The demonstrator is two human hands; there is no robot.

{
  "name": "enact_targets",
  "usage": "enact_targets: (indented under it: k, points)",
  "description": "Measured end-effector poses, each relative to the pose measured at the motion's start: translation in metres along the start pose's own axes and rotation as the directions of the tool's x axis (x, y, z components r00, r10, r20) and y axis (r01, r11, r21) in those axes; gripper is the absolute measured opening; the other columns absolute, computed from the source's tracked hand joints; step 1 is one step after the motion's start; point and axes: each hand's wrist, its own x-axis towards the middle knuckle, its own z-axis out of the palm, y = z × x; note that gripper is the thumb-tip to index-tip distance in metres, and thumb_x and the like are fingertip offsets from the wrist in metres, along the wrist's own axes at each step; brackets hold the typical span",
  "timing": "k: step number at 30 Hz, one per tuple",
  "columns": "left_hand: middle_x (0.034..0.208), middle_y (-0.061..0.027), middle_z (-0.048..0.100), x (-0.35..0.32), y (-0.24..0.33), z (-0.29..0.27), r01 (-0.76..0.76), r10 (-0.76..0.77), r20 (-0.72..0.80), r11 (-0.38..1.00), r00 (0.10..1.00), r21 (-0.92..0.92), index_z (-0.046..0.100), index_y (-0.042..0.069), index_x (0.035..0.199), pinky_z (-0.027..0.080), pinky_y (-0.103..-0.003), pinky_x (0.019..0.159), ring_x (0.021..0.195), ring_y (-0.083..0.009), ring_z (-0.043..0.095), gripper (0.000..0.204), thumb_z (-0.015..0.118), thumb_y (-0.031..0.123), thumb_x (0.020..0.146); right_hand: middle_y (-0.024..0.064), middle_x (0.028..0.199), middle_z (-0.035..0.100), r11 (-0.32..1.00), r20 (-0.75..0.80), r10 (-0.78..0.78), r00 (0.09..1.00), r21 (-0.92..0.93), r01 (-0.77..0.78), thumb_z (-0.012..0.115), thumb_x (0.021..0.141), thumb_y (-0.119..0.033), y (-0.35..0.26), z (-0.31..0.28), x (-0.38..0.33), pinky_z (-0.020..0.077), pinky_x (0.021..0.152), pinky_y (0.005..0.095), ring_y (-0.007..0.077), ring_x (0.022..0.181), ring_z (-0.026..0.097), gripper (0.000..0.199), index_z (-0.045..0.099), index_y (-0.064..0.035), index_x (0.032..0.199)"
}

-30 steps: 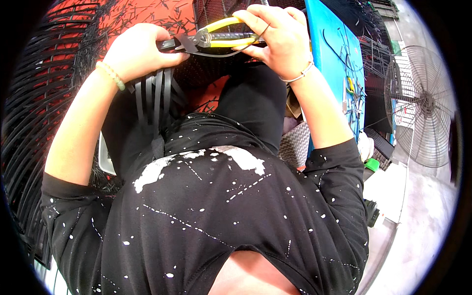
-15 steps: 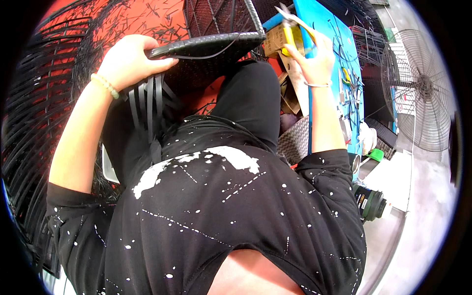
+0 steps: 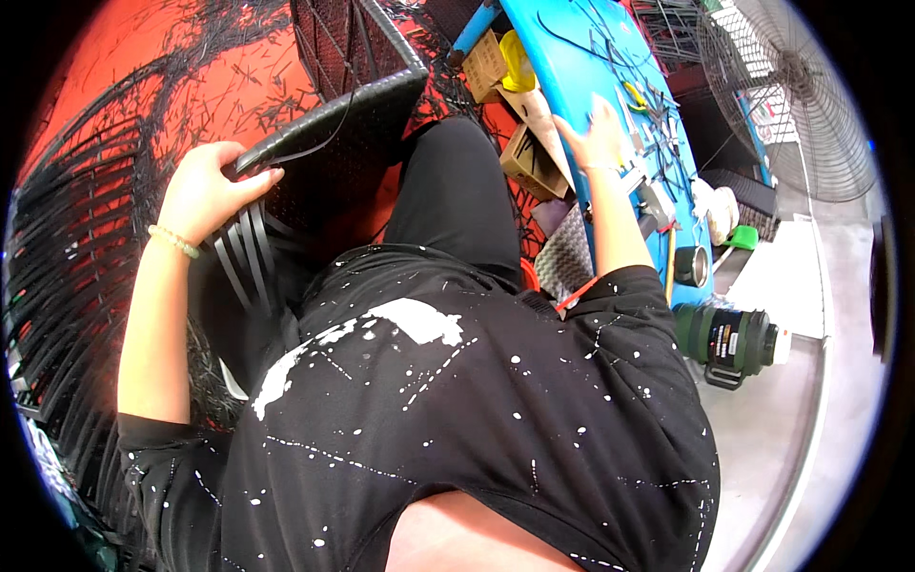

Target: The person weaves black plastic strips through the frame of a chair seat, using a staple gun to secure the strips and pliers to trim excess material. The process is repeated across multiple sections of the frame.

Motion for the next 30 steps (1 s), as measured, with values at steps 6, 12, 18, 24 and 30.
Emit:
enact_targets:
  k: [6,12,18,24,30]
  points:
    - [0.067,0.0007,0.061,-0.012,0.020,0.003,0.012,-0.006,0.079,0.996,0.997,-0.088,0.070,-0.003,0.084,0.045,-0.026,0.062,0.065,-0.0061,0.053,0.037,0.082,0.032,0.079,0.0088,0.113,0.062,0.525,-0.313,-0.693,0.650,0.399,0.752,0.077,0.075,-0.047,-0.223,-0.064,0.035,0.0433,0.097,0.0430,0.0312,0.110,0.058,0.068,0.057,-0.0101,0.128]
    - [0.073,0.0056,0.060,-0.056,0.010,0.018,0.098,-0.076,0.110,0.974,0.991,-0.206,0.072,-0.001,0.089,0.042,-0.021,0.061,0.068,-0.0033,0.050,0.028,0.081,0.024,0.082,0.0059,0.080,0.059,0.322,-0.242,-0.808,0.537,0.583,0.746,0.074,0.077,-0.047,-0.279,-0.053,0.007,0.0509,0.069,0.0389,0.0274,0.076,0.063,0.037,0.065,-0.0144,0.092]
    - [0.101,-0.0074,0.062,-0.061,0.026,-0.001,-0.457,0.456,-0.040,0.889,0.889,-0.022,0.067,0.006,0.116,0.050,-0.030,0.080,0.092,-0.0180,0.061,0.032,0.071,0.008,0.085,0.0034,0.077,0.062,0.347,-0.136,-0.776,0.615,0.722,0.598,0.074,0.077,-0.049,-0.267,-0.058,-0.006,0.0507,0.066,0.0394,0.0272,0.075,0.064,0.034,0.066,-0.0164,0.085]
    - [0.122,-0.0145,0.057,-0.027,0.036,-0.011,-0.565,0.587,0.299,0.808,0.752,-0.166,0.064,0.003,0.121,0.044,-0.036,0.100,0.116,-0.0275,0.056,0.031,0.060,0.001,0.090,0.0034,0.088,0.062,0.353,-0.005,-0.836,0.549,0.762,0.543,0.074,0.080,-0.044,-0.257,-0.061,0.000,0.0486,0.073,0.0374,0.0235,0.084,0.063,0.035,0.066,-0.0147,0.096]
    - [0.122,-0.0116,0.060,-0.016,0.029,-0.002,-0.539,0.604,0.293,0.796,0.741,-0.276,0.072,0.004,0.102,0.047,-0.036,0.097,0.112,-0.0248,0.060,0.020,0.073,0.006,0.082,0.0046,0.078,0.058,0.265,-0.288,-0.749,0.597,0.696,0.668,0.076,0.074,-0.041,-0.257,-0.058,-0.005,0.0480,0.065,0.0389,0.0264,0.073,0.062,0.031,0.062,-0.0150,0.084]
